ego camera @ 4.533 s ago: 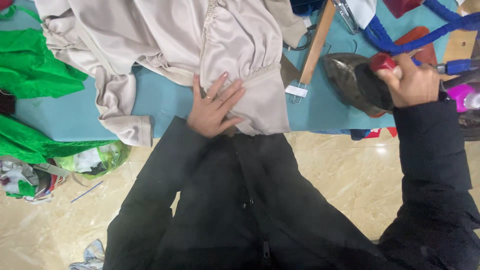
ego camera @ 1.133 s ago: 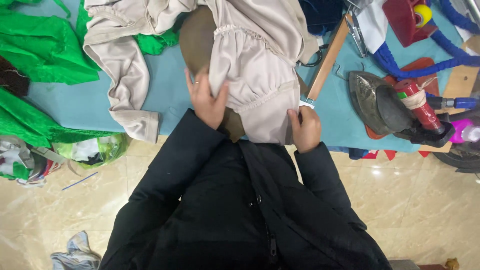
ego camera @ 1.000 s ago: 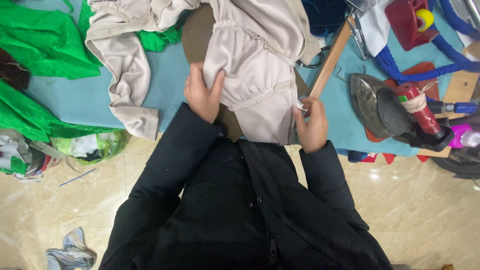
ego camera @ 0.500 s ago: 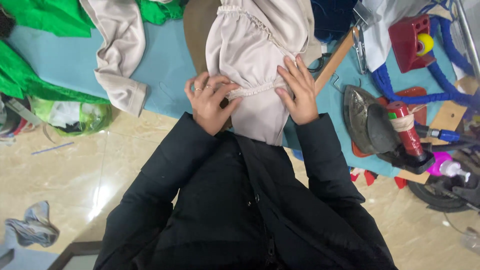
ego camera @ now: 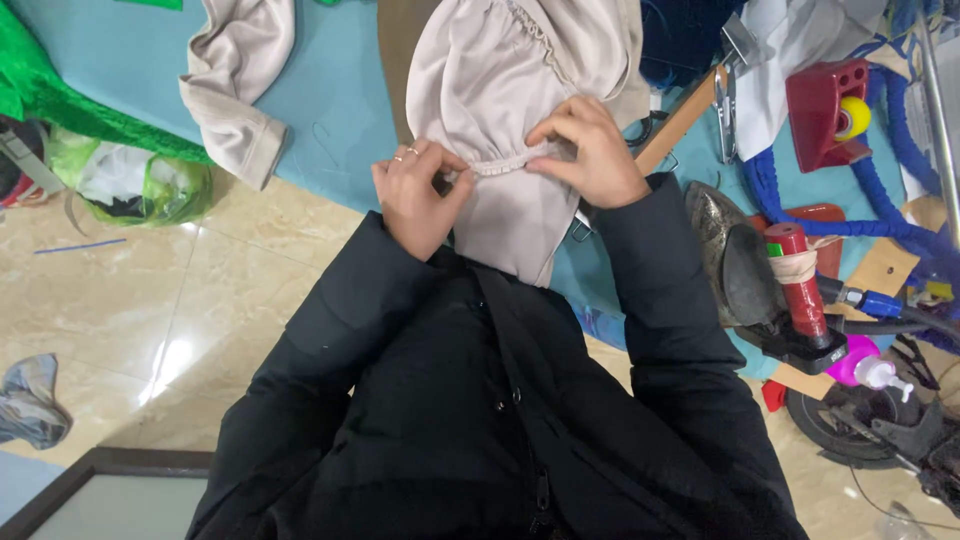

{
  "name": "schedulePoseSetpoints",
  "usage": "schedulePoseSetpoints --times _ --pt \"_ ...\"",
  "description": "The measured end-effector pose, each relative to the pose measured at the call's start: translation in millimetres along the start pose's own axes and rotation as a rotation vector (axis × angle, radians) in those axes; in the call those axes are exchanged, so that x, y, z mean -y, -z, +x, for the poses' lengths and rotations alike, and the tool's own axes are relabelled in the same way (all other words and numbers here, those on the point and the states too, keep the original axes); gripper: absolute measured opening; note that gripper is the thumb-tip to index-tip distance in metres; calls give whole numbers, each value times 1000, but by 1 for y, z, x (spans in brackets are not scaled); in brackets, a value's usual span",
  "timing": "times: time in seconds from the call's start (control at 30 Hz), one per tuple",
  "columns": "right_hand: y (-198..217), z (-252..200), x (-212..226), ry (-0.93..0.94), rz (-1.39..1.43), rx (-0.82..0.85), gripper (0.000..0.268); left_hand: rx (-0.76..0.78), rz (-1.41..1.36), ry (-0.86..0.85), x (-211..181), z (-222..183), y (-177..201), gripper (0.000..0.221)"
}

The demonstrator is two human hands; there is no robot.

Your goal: Pressing ruffles and seams on a garment using a steam iron

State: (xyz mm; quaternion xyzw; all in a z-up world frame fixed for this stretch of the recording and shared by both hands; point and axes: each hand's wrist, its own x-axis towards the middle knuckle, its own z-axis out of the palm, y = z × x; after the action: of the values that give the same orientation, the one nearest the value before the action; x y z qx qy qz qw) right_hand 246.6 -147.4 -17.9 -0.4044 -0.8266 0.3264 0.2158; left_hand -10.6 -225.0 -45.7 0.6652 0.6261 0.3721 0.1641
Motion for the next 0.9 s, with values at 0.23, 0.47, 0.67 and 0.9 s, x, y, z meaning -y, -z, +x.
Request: schedulePoseSetpoints --times 0.23,0.47,0.67,0.9 --pt "-4 8 7 4 -104 -50 26 23 221 -543 -9 -26 -17 23" --pt "-23 -5 -4 42 -164 -346 32 0 505 -731 -15 -18 -16 57" --pt "5 -43 14 -48 -209 -467 27 -34 605 -668 -18 -17 -27 67" --pt "101 -221 12 -498 -930 -417 54 -26 663 -627 -28 -9 -29 63"
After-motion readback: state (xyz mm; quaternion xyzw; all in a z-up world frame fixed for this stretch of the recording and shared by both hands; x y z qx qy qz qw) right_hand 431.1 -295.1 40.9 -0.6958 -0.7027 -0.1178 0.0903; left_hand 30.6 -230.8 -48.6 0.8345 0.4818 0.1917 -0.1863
